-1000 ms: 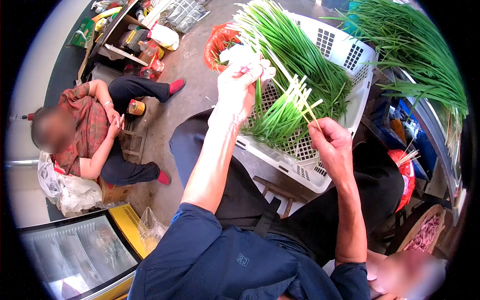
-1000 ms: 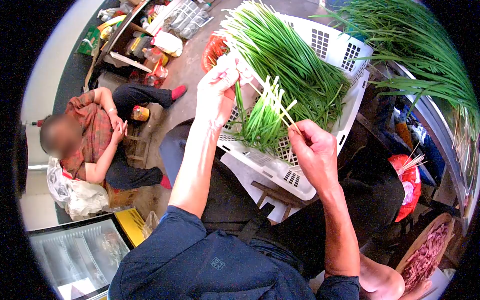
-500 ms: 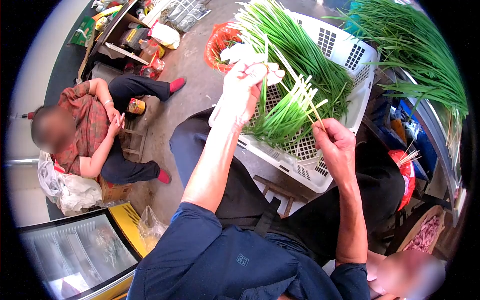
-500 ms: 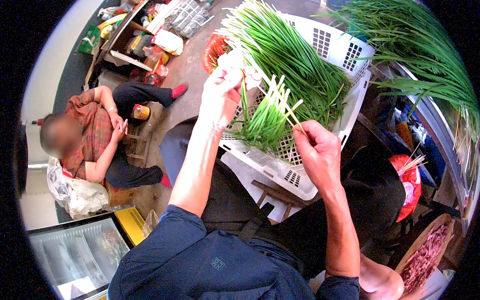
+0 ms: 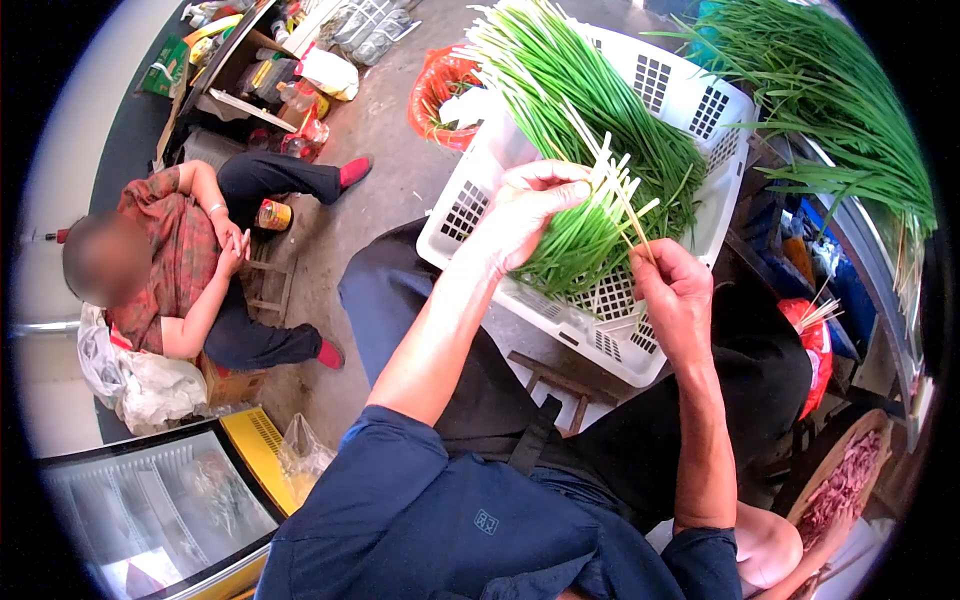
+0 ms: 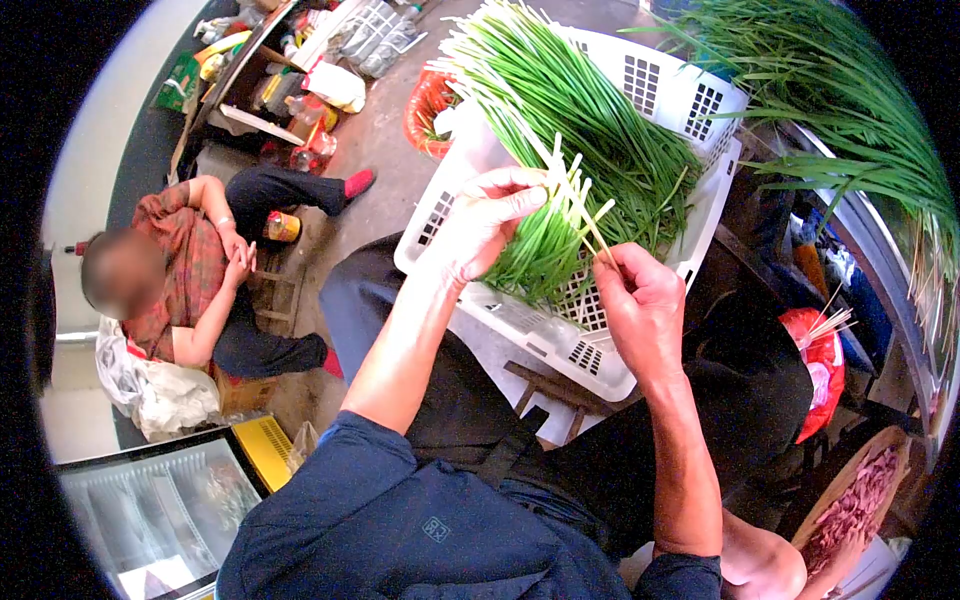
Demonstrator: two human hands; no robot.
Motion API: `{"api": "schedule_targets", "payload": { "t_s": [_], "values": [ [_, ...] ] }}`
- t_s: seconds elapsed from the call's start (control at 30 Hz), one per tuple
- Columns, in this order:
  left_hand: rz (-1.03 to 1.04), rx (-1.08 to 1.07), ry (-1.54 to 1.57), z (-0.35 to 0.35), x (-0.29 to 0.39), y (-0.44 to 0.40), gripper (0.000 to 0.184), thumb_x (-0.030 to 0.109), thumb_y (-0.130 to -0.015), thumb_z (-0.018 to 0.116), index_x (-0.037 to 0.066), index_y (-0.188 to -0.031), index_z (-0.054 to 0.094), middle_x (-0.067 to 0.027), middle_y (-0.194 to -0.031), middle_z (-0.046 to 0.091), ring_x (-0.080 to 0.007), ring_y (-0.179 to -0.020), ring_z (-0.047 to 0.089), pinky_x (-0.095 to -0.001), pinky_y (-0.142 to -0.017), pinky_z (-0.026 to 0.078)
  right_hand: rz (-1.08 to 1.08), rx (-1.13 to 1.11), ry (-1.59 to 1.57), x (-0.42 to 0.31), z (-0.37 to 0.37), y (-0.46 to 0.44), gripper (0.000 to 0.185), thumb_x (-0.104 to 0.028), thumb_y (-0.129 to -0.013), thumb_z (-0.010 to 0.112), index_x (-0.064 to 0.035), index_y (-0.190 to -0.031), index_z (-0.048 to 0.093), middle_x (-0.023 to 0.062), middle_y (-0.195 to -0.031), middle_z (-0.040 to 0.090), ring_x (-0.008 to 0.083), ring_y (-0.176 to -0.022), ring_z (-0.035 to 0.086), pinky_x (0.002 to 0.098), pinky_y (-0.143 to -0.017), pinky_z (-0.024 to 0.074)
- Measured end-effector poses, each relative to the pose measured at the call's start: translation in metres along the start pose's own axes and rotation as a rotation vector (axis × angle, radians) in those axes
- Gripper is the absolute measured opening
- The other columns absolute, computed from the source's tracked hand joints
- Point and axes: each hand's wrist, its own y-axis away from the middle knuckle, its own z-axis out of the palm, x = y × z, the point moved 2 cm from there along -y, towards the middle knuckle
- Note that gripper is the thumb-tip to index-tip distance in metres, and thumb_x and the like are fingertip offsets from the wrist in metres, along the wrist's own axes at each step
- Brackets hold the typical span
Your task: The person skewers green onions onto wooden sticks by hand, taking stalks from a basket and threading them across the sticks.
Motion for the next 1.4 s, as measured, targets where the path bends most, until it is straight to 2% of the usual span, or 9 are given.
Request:
{"api": "schedule_targets", "payload": {
  "t_s": [0.13, 0.27, 0.47, 0.6, 0.63, 0.77, 0.93, 0.97, 1.4],
  "values": [
    [0.047, -0.023, -0.115, -0.021, 0.025, -0.022, 0.015, 0.005, -0.086, 0.068, 0.002, -0.101, 0.069, -0.0060, -0.099, 0.069, -0.0145, -0.090, 0.064, -0.0275, -0.082, 0.051, -0.014, 0.001, -0.038, -0.008, 0.002, -0.003, 0.008, -0.007, -0.089, 0.063, 0.0009, -0.087, 0.065, -0.0026, -0.061, 0.052, 0.0039, -0.058, 0.044, 0.0238, -0.051, 0.0367],
    [0.427, 0.485, -1.136, -0.070, 0.042, -0.077, 0.016, 0.017, -0.075, 0.073, 0.002, -0.079, 0.068, -0.0117, -0.074, 0.069, -0.0221, -0.071, 0.068, -0.0350, -0.067, 0.052, -0.036, 0.011, -0.013, -0.013, 0.005, -0.003, 0.008, -0.006, -0.089, 0.063, 0.0009, -0.086, 0.065, -0.0026, -0.060, 0.051, 0.0037, -0.058, 0.043, 0.0237, -0.050, 0.0355],
    [0.485, 0.680, -1.523, -0.081, 0.044, -0.112, 0.025, 0.030, -0.071, 0.071, 0.006, -0.072, 0.069, -0.0119, -0.065, 0.066, -0.0252, -0.063, 0.065, -0.0377, -0.064, 0.051, -0.021, 0.019, -0.025, -0.010, 0.000, -0.003, 0.009, -0.007, -0.089, 0.062, 0.0013, -0.085, 0.064, -0.0032, -0.059, 0.049, 0.0034, -0.056, 0.042, 0.0237, -0.049, 0.0356],
    [0.347, 0.724, -1.402, -0.088, 0.042, -0.113, 0.015, 0.020, -0.070, 0.066, 0.006, -0.074, 0.070, -0.0156, -0.075, 0.070, -0.0311, -0.071, 0.068, -0.0406, -0.070, 0.053, -0.014, 0.043, -0.013, -0.008, -0.001, -0.004, 0.009, -0.007, -0.089, 0.063, 0.0013, -0.086, 0.064, -0.0029, -0.059, 0.050, 0.0037, -0.056, 0.042, 0.0241, -0.049, 0.0356],
    [0.390, 0.723, -1.382, -0.088, 0.044, -0.107, 0.022, 0.026, -0.070, 0.070, 0.005, -0.074, 0.071, -0.0098, -0.064, 0.067, -0.0207, -0.061, 0.065, -0.0358, -0.063, 0.051, -0.014, 0.042, -0.012, -0.009, -0.001, -0.004, 0.009, -0.007, -0.089, 0.063, 0.0013, -0.086, 0.064, -0.0029, -0.059, 0.050, 0.0037, -0.056, 0.042, 0.0241, -0.049, 0.0356],
    [0.374, 0.702, -1.162, -0.091, 0.045, -0.090, 0.016, 0.018, -0.073, 0.071, 0.003, -0.075, 0.069, -0.0092, -0.069, 0.069, -0.0165, -0.061, 0.063, -0.0305, -0.061, 0.051, -0.018, 0.030, -0.008, -0.011, 0.002, -0.004, 0.009, -0.007, -0.089, 0.063, 0.0012, -0.086, 0.064, -0.0026, -0.059, 0.050, 0.0040, -0.056, 0.042, 0.0246, -0.049, 0.0352],
    [0.476, 0.393, -0.329, -0.061, 0.061, -0.066, 0.008, 0.006, -0.090, 0.063, 0.000, -0.087, 0.058, -0.0098, -0.077, 0.067, -0.0151, -0.068, 0.063, -0.0282, -0.064, 0.051, -0.030, 0.027, -0.021, -0.010, 0.002, -0.004, 0.009, -0.007, -0.089, 0.063, 0.0010, -0.086, 0.064, -0.0025, -0.059, 0.050, 0.0041, -0.056, 0.043, 0.0246, -0.049, 0.0356],
    [0.507, 0.310, -0.296, -0.056, 0.066, -0.061, 0.012, 0.015, -0.093, 0.065, 0.006, -0.094, 0.058, -0.0071, -0.075, 0.067, -0.0102, -0.061, 0.060, -0.0213, -0.051, 0.042, -0.027, 0.032, -0.021, -0.011, 0.002, -0.003, 0.008, -0.007, -0.089, 0.063, 0.0009, -0.086, 0.065, -0.0025, -0.060, 0.051, 0.0041, -0.056, 0.043, 0.0244, -0.050, 0.0359],
    [0.300, 0.000, 0.219, -0.013, 0.038, -0.011, 0.008, -0.005, -0.092, 0.054, 0.003, -0.093, 0.053, -0.0084, -0.082, 0.056, -0.0206, -0.076, 0.060, -0.0367, -0.070, 0.055, -0.030, -0.011, -0.071, -0.010, 0.006, 0.000, 0.009, -0.007, -0.090, 0.064, 0.0006, -0.086, 0.065, -0.0043, -0.062, 0.050, 0.0025, -0.059, 0.041, 0.0225, -0.051, 0.0346]
  ]
}}
